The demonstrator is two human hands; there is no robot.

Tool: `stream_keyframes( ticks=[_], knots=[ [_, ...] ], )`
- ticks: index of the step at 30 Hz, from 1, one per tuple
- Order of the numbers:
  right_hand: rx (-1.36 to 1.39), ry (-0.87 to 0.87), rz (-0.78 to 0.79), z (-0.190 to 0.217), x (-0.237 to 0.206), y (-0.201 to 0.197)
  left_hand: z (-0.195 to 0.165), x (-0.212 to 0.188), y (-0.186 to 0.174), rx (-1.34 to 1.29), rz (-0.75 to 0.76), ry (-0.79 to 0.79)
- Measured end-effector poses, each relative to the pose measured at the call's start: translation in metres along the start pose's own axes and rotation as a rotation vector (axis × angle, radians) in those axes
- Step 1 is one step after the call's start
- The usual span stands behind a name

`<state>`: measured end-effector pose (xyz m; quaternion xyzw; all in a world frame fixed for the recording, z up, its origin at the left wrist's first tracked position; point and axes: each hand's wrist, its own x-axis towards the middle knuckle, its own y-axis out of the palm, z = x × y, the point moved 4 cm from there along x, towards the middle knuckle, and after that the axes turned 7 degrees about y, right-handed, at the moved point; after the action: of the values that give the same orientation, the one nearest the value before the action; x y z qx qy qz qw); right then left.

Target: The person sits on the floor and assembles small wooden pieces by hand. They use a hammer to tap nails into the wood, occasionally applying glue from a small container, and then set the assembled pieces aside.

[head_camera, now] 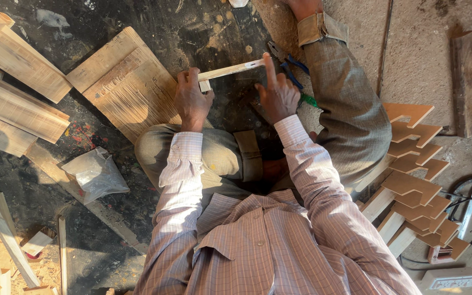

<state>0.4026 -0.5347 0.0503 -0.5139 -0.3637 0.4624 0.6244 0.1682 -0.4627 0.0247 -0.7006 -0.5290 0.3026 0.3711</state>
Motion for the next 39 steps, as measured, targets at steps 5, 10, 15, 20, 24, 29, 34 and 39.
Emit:
stream_keyframes(
  ticks=[5,10,15,20,24,29,34,39],
  knots=[
    [0.050,-0.018,-0.016,-0.010,-0.004,-0.003,0.002,0.000,0.003,-0.010,0.044,-0.039],
    [0.052,0.020,-0.070,-0.010,-0.015,-0.003,0.001,-0.002,0.002,0.009,-0.012,0.008],
    [0.003,0.038,-0.018,-0.013,-0.018,0.004,0.002,-0.003,0.002,-0.002,0.010,-0.005],
    [0.123,0.060,-0.045,-0.019,-0.014,0.004,0.001,-0.004,0.000,-0.003,0.007,0.002],
    [0.384,0.091,-0.004,-0.019,-0.010,0.002,0.001,-0.005,0.000,-0.015,0.009,-0.010],
    [0.105,-0.045,0.027,0.000,-0.019,0.002,0.001,-0.004,0.001,-0.008,0.013,-0.002],
    [0.199,-0.079,-0.027,0.006,-0.022,0.000,0.000,-0.006,0.002,-0.010,0.004,0.001],
    [0.349,-0.026,-0.002,-0.002,-0.016,0.001,0.001,-0.006,0.003,-0.025,0.005,-0.006]
  ],
)
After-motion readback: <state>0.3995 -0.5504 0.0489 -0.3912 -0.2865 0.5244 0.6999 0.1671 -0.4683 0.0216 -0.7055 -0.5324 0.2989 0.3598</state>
